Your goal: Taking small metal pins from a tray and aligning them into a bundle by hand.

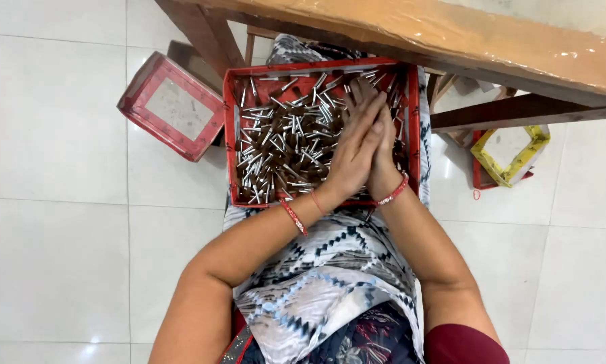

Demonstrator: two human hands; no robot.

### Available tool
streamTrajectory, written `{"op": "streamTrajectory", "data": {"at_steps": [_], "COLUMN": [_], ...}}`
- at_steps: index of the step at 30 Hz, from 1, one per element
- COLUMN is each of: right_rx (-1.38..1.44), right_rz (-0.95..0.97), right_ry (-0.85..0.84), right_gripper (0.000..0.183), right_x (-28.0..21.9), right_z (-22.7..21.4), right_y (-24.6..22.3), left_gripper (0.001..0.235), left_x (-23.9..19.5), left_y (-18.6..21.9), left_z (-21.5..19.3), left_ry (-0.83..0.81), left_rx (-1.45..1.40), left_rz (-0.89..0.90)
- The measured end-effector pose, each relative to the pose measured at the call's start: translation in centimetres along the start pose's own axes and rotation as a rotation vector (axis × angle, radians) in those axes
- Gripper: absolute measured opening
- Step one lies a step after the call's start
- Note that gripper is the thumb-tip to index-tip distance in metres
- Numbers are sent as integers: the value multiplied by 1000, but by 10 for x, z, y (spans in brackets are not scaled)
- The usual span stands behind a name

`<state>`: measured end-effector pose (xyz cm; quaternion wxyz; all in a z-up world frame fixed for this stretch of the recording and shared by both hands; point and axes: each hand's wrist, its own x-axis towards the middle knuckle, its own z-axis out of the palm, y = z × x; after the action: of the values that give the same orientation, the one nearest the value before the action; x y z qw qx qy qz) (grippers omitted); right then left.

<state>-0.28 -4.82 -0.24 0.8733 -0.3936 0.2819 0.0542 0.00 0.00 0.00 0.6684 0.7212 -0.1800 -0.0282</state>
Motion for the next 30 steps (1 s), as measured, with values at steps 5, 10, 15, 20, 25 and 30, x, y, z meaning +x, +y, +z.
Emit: {"op": "streamTrajectory", "data": {"at_steps": [5,10,15,20,25,30], "right_rx": [11,-242,9,16,-200,37], "right_rz": [-19,-463,-277,-9,-402,-101], "right_ry": [-19,-323,-413,-39,-473,-161], "right_gripper": [66,66,67,64,64,69], "right_x": [19,40,41,9,27,-12], "right_z": [-27,-42,-45,-15,-35,3], "right_y": [5,11,0,5,-2,-7], "left_gripper": [53,56,52,57,56,58], "left_x": [26,24,1,30,10,29], "left_y": [-28,-32,-12,-52,-10,-5], "left_z": [-15,-11,0,-16,-6,-42], "left_ry": [136,10,47,129,-27,151], "left_rx": [194,-1,142,214,52,-3], "left_rz": [-54,-21,8,-30,1,84]}}
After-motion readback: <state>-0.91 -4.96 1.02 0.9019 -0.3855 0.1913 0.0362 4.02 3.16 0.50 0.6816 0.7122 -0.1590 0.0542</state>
